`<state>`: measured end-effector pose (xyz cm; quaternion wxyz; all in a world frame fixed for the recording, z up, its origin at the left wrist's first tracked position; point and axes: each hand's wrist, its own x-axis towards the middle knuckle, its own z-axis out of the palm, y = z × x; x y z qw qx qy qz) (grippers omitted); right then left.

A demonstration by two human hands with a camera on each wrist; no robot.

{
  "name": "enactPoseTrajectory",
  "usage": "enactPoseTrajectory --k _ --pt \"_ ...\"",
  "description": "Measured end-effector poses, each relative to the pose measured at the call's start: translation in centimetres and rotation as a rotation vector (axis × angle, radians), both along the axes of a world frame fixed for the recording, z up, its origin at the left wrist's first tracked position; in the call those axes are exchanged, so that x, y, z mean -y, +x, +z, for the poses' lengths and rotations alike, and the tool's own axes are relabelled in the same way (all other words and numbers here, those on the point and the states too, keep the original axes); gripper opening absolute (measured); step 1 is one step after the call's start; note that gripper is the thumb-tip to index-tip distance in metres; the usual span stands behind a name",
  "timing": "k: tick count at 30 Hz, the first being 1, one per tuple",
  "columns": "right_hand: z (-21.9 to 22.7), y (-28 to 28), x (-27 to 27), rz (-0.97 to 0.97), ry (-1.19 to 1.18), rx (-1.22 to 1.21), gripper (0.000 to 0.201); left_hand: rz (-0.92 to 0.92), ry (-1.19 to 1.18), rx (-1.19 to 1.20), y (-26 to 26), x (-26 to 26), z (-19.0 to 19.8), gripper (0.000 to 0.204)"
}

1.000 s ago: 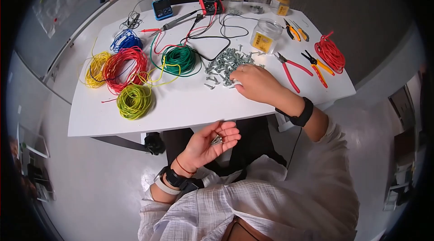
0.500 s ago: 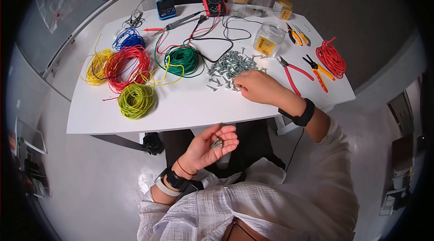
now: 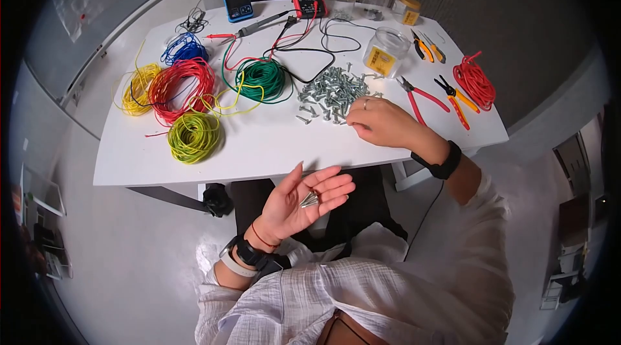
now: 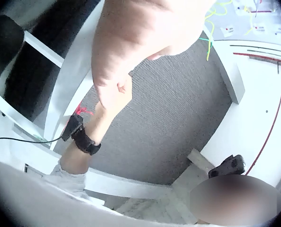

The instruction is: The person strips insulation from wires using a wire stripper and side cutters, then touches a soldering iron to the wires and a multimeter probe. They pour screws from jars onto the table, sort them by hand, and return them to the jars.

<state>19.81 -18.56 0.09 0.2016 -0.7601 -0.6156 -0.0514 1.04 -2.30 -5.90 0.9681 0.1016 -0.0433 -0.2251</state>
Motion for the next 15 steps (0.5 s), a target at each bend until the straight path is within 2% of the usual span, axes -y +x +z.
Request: enactPoseTrajectory --k 1,8,13,15 --pt "-0.11 0.06 0.0 0.075 0.037 0.039 0.01 0.0 -0.001 0.0 0.0 0.07 0.23 0.059" --pt "0.43 -0.24 0.47 0.137 -0.094 0.059 0.01 0.028 -0.025 -0.022 -0.23 0.01 0.32 0.061" --pt "0.85 -0.68 0.17 0.011 -0.029 -0.017 0.014 0.026 -0.04 -0.023 -0.29 -0.02 -0.22 0.061" --pt "0.58 -0.81 -0.16 -0.019 -0.041 0.031 0.015 0.012 -0.016 -0.007 -0.33 0.0 -0.3 0.06"
